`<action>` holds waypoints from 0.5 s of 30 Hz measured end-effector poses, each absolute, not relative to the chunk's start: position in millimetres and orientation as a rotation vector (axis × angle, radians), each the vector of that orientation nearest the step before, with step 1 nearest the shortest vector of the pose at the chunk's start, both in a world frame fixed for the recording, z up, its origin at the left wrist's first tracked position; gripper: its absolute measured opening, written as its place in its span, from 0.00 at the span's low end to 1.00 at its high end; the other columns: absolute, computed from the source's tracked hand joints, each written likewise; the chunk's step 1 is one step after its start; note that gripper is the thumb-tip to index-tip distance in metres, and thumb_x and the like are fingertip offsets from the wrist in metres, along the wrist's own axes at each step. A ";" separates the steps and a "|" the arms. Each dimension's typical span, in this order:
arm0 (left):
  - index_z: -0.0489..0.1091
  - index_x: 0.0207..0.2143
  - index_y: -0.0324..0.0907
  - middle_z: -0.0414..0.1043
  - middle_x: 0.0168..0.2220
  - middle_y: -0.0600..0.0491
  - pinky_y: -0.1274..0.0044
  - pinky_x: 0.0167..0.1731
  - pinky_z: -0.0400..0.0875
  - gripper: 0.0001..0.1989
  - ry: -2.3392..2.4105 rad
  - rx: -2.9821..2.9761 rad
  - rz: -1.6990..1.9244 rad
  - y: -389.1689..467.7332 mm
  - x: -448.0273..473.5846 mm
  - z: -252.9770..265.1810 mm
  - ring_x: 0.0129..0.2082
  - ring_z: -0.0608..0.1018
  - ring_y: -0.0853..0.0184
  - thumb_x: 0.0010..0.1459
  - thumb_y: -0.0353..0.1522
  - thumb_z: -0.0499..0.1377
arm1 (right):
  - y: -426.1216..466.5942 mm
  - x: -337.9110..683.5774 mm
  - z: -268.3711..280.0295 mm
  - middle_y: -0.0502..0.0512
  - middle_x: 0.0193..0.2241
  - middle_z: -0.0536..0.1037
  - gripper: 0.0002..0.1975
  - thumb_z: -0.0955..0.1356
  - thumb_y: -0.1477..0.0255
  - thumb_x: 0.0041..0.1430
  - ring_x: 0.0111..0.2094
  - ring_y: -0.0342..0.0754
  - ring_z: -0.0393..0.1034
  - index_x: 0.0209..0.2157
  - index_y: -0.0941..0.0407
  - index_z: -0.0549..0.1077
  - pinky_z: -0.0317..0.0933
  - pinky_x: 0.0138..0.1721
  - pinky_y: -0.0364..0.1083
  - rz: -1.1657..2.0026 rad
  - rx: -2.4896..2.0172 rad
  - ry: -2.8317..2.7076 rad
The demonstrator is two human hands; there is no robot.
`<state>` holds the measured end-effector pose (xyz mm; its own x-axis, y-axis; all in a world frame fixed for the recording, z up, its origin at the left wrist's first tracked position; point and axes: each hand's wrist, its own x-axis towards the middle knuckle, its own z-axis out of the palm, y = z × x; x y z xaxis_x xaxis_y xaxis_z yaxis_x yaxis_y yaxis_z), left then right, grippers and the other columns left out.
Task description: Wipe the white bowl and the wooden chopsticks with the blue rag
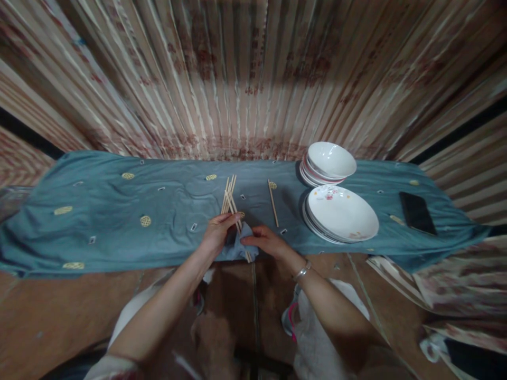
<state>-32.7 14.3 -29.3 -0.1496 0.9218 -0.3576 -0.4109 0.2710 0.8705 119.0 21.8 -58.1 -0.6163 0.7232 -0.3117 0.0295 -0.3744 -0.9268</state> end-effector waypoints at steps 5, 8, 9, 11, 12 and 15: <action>0.78 0.24 0.39 0.77 0.25 0.51 0.78 0.30 0.65 0.18 1.187 0.587 1.223 13.0 -28.5 -30.5 0.25 0.74 0.71 0.28 0.39 0.73 | 21.9 117.2 -54.9 0.47 0.22 0.76 0.17 0.75 0.61 0.37 0.24 0.41 0.66 0.25 0.60 0.76 0.59 0.30 0.42 2.030 -1.012 -1.221; 0.78 0.24 0.39 0.78 0.26 0.51 0.78 0.32 0.66 0.17 1.164 0.586 1.228 13.3 -27.5 -29.8 0.26 0.74 0.70 0.29 0.39 0.72 | 21.2 117.1 -51.4 0.48 0.21 0.76 0.17 0.75 0.61 0.37 0.22 0.40 0.65 0.25 0.60 0.76 0.58 0.28 0.41 2.044 -1.013 -1.153; 0.78 0.24 0.39 0.78 0.27 0.51 0.78 0.32 0.66 0.17 1.159 0.586 1.230 13.7 -27.5 -29.6 0.26 0.74 0.70 0.29 0.39 0.72 | 20.8 117.4 -50.0 0.48 0.21 0.75 0.16 0.75 0.61 0.37 0.22 0.39 0.64 0.24 0.60 0.76 0.58 0.28 0.41 2.048 -1.014 -1.143; 0.78 0.25 0.39 0.77 0.26 0.50 0.78 0.31 0.65 0.17 1.163 0.589 1.226 14.9 -28.1 -29.4 0.25 0.74 0.70 0.30 0.39 0.72 | 20.0 118.4 -47.1 0.47 0.19 0.74 0.16 0.75 0.62 0.37 0.20 0.39 0.63 0.23 0.60 0.76 0.57 0.27 0.41 2.052 -1.012 -1.142; 0.78 0.25 0.38 0.77 0.26 0.50 0.78 0.30 0.65 0.17 1.170 0.591 1.226 15.7 -28.8 -29.2 0.25 0.73 0.71 0.30 0.39 0.72 | 19.4 119.1 -45.7 0.47 0.19 0.74 0.15 0.75 0.62 0.38 0.20 0.39 0.63 0.23 0.59 0.75 0.56 0.26 0.41 2.054 -1.010 -1.151; 0.78 0.24 0.38 0.76 0.25 0.51 0.78 0.28 0.64 0.16 1.184 0.582 1.252 18.8 -32.3 -27.3 0.23 0.72 0.72 0.31 0.38 0.72 | 17.0 121.3 -42.2 0.46 0.18 0.74 0.15 0.75 0.62 0.37 0.20 0.39 0.63 0.22 0.59 0.75 0.56 0.25 0.41 2.078 -1.019 -1.193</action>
<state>-32.3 18.8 -27.3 -0.1184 0.9267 -0.3567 -0.4080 0.2821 0.8683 121.3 17.0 -42.2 -0.5745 0.7419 -0.3458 -0.0755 -0.4686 -0.8802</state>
